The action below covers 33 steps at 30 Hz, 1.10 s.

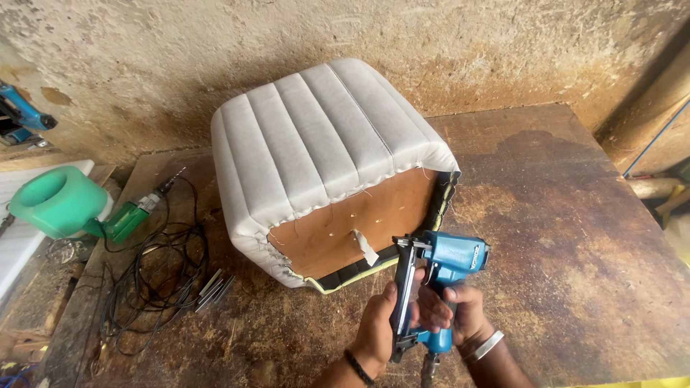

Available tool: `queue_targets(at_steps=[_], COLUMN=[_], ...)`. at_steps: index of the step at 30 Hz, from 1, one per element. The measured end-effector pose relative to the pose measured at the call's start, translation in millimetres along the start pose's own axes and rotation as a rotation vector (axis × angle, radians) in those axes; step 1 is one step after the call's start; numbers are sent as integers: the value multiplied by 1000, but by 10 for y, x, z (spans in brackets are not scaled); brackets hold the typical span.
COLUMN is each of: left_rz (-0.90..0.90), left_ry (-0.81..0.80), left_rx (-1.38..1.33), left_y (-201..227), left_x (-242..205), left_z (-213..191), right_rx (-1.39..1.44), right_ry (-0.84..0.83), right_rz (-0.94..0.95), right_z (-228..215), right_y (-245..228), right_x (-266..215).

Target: The person uses a pneumatic staple gun to attach light gray fabric to the underside of a seat cushion. They repeatedly pull the fabric taut and drive staples along the edges to secure it in place.

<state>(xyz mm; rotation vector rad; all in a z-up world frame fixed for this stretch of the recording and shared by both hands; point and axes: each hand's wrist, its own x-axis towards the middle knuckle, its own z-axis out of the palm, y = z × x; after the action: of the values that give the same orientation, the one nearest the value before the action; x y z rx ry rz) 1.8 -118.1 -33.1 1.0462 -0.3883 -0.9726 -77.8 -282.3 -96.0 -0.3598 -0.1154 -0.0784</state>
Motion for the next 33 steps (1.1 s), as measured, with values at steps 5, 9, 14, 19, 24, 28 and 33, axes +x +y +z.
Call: queue_targets(at_steps=[5, 9, 14, 19, 24, 28, 33], left_rz=[295, 838, 598, 215, 209, 16, 303], left_ry=[73, 103, 549, 638, 666, 826, 830], left_rx=[913, 1307, 1691, 1728, 1559, 1081, 622], left_y=[314, 1270, 2352, 2372, 2396, 2370, 2104], left_x=[246, 271, 667, 870, 755, 545, 126], left_z=[-190, -619, -1162, -1336, -1391, -1501, -2119], right_rx=[-525, -1329, -2006, -2115, -1517, -1371, -1423], right_ry=[301, 1092, 1253, 1249, 946, 1064, 980], right_rz=[93, 417, 519, 442, -318, -610, -934], right_z=[-312, -897, -1750, -1567, -695, -459, -106], right_y=[-515, -870, -1008, -950, -1189, -1277, -1309], right_x=[-145, -267, -412, -188, 1039, 1812, 2051])
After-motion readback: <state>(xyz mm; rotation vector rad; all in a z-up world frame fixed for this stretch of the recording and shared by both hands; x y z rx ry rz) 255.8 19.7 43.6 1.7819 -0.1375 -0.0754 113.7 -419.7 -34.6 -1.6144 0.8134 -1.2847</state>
